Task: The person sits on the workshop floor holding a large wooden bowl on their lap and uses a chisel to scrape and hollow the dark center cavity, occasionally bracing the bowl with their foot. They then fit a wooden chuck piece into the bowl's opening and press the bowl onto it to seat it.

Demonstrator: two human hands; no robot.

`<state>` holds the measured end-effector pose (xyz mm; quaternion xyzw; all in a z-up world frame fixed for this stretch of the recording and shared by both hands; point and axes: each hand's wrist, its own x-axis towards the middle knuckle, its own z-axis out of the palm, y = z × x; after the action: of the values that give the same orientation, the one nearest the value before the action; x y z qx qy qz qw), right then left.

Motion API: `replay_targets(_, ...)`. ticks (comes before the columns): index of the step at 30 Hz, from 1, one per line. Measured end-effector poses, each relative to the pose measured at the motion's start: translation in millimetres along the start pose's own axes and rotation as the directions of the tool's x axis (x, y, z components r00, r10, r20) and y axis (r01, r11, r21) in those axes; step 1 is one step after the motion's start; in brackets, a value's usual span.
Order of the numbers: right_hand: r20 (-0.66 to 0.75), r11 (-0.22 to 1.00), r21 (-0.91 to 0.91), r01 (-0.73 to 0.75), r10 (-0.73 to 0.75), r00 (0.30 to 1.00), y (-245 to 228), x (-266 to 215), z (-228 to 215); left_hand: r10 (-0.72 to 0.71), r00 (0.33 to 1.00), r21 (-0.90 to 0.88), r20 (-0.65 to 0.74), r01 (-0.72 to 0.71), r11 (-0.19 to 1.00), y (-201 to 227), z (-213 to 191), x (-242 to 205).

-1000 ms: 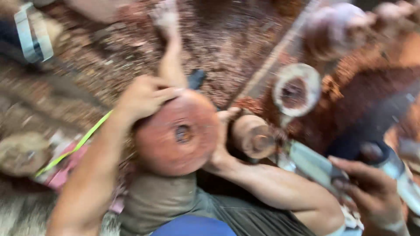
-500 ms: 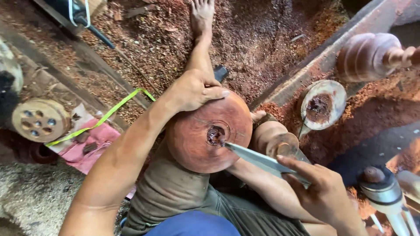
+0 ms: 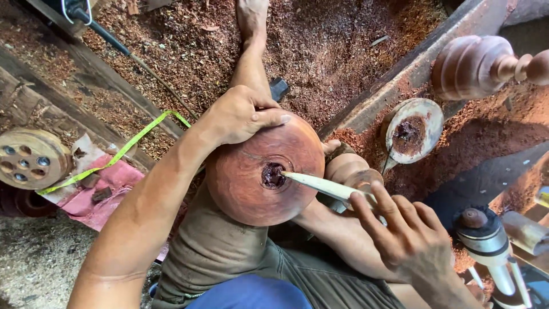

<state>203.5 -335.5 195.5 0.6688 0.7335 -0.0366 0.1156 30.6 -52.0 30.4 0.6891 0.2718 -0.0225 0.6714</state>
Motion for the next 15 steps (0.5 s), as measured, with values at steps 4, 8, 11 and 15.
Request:
replay_targets(4, 0.054, 0.991, -0.1, 0.091, -0.086, 0.995, 7.4, -8.2, 17.4, 0.009, 1.0, -0.029, 0.006, -0.009, 1.0, -7.7, -2.1, 0.5)
replay_targets(8, 0.179, 0.96, -0.237, 0.15, -0.109, 0.978, 9.6, -13.5, 22.9, 0.029, 1.0, -0.016, 0.008, -0.028, 0.999, -9.7, -1.4, 1.8)
replay_targets(11, 0.096, 0.976, -0.202, 0.086, -0.068, 0.993, 9.3, -9.4, 21.5, 0.041, 0.999, -0.024, -0.003, -0.041, 0.999, -8.6, -2.2, 2.0)
replay_targets(15, 0.02, 0.998, -0.052, 0.031, -0.03, 0.999, 12.5, -17.9, 23.8, 0.051, 0.999, -0.056, -0.004, -0.051, 0.997, -10.3, -2.6, 1.5)
